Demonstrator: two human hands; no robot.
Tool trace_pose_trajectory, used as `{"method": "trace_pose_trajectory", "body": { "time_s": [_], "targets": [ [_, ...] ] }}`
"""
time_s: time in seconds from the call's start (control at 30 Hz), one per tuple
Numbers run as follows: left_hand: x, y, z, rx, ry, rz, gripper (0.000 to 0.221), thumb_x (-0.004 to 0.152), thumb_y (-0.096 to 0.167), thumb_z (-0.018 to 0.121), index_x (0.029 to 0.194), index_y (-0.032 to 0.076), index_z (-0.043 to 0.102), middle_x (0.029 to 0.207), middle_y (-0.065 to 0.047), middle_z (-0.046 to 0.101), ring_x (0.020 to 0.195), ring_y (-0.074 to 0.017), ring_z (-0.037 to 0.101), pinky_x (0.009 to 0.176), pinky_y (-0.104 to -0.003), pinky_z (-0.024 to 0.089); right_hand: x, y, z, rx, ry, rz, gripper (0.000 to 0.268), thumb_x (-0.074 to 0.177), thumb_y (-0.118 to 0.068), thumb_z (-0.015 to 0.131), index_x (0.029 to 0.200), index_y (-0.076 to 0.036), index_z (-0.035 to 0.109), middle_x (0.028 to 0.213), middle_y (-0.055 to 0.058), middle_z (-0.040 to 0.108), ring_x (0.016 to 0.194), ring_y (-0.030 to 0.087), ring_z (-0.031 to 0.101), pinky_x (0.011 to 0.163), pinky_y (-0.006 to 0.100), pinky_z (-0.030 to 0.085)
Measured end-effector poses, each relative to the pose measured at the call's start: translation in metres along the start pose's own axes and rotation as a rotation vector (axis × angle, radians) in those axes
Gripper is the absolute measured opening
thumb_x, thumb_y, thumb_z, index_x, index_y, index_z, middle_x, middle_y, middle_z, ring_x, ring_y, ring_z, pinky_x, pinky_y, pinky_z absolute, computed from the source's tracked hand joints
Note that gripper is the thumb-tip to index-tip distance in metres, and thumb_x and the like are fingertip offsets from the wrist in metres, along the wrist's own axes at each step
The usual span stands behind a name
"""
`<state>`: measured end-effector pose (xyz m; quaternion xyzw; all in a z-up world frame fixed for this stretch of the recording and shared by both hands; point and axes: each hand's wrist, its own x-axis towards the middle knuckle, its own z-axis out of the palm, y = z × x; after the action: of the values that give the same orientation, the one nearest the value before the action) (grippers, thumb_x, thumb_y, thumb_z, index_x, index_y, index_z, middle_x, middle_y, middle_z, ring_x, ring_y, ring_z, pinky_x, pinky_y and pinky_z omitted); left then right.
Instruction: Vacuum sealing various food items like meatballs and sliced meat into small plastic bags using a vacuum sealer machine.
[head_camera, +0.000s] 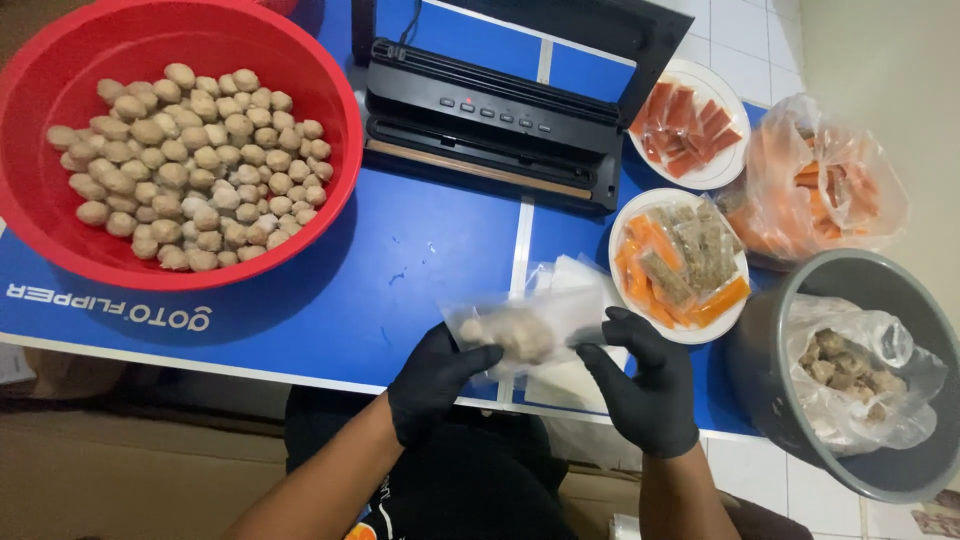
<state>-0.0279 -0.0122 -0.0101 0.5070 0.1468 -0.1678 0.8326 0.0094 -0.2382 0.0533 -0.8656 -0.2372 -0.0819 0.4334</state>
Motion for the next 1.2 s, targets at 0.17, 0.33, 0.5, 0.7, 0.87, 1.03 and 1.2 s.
{"method": "trace_pose_trajectory", "body": {
  "time_s": [0.17,0.33,0.5,0.7,0.87,1.03,1.2],
  "targets": [
    [0.019,-0.028,-0.016,0.058,-0.064,0.234,0.030,0.079,0.012,0.078,0.108,0.007,0.073,0.105,-0.009,0.076,0.097,-0.0244,0.073,0.090,-0.039,0.060,0.014,-0.011,0.003,-0.046,-0.224,-0.019,0.045,0.077,-0.025,0.082,0.116,-0.006,0.070,0.114,0.011,0.074,0.106,0.025,0.071,0.093,0.038,0.054],
    [0.014,-0.018,-0.016,0.221,-0.001,0.315,0.013,0.086,0.013,0.075,0.074,0.013,0.070,0.066,-0.001,0.069,0.063,-0.0164,0.067,0.064,-0.033,0.056,0.011,-0.012,0.012,-0.042,-0.182,0.076,0.047,0.071,-0.027,0.088,0.112,-0.011,0.074,0.106,0.004,0.079,0.093,0.016,0.074,0.081,0.030,0.057],
    [0.008,-0.011,-0.016,0.123,0.119,0.050,0.031,0.090,0.034,0.065,0.101,0.008,0.077,0.093,-0.009,0.078,0.087,-0.0228,0.075,0.081,-0.035,0.059,0.013,-0.015,0.016,-0.041,-0.144,0.106,0.026,0.072,-0.025,0.087,0.094,-0.014,0.080,0.090,0.000,0.081,0.076,0.012,0.075,0.067,0.026,0.058],
    [0.013,-0.014,-0.021,-0.036,0.012,-0.002,0.043,0.098,0.038,0.047,0.115,0.006,0.069,0.106,-0.010,0.075,0.096,-0.0236,0.071,0.089,-0.036,0.056,0.013,-0.010,0.020,-0.052,-0.156,0.124,0.027,0.076,-0.022,0.083,0.100,-0.010,0.079,0.097,0.005,0.080,0.084,0.018,0.077,0.069,0.032,0.061],
    [-0.004,0.018,-0.012,-0.080,0.023,-0.092,0.072,0.093,0.056,0.028,0.128,0.007,0.066,0.119,-0.015,0.074,0.110,-0.0283,0.071,0.096,-0.037,0.055,0.015,-0.018,0.018,0.047,-0.279,-0.027,0.026,0.091,-0.025,0.067,0.110,-0.007,0.070,0.103,0.009,0.077,0.095,0.026,0.076,0.082,0.037,0.058],
    [0.004,0.005,-0.020,-0.260,0.037,-0.179,0.064,0.095,0.055,0.033,0.127,0.008,0.063,0.112,-0.016,0.073,0.099,-0.0317,0.072,0.084,-0.040,0.058,0.011,-0.016,0.022,-0.017,-0.214,0.085,0.024,0.084,-0.024,0.076,0.103,-0.010,0.073,0.100,0.007,0.076,0.094,0.022,0.074,0.085,0.036,0.056],
    [0.004,0.010,-0.011,-0.298,-0.018,-0.147,0.070,0.096,0.052,0.030,0.133,0.003,0.062,0.126,-0.021,0.070,0.113,-0.0328,0.069,0.096,-0.042,0.055,0.013,-0.023,0.034,-0.188,-0.081,-0.080,0.047,0.072,-0.034,0.087,0.105,-0.005,0.070,0.097,0.012,0.073,0.090,0.030,0.069,0.080,0.042,0.052]
  ]
}}
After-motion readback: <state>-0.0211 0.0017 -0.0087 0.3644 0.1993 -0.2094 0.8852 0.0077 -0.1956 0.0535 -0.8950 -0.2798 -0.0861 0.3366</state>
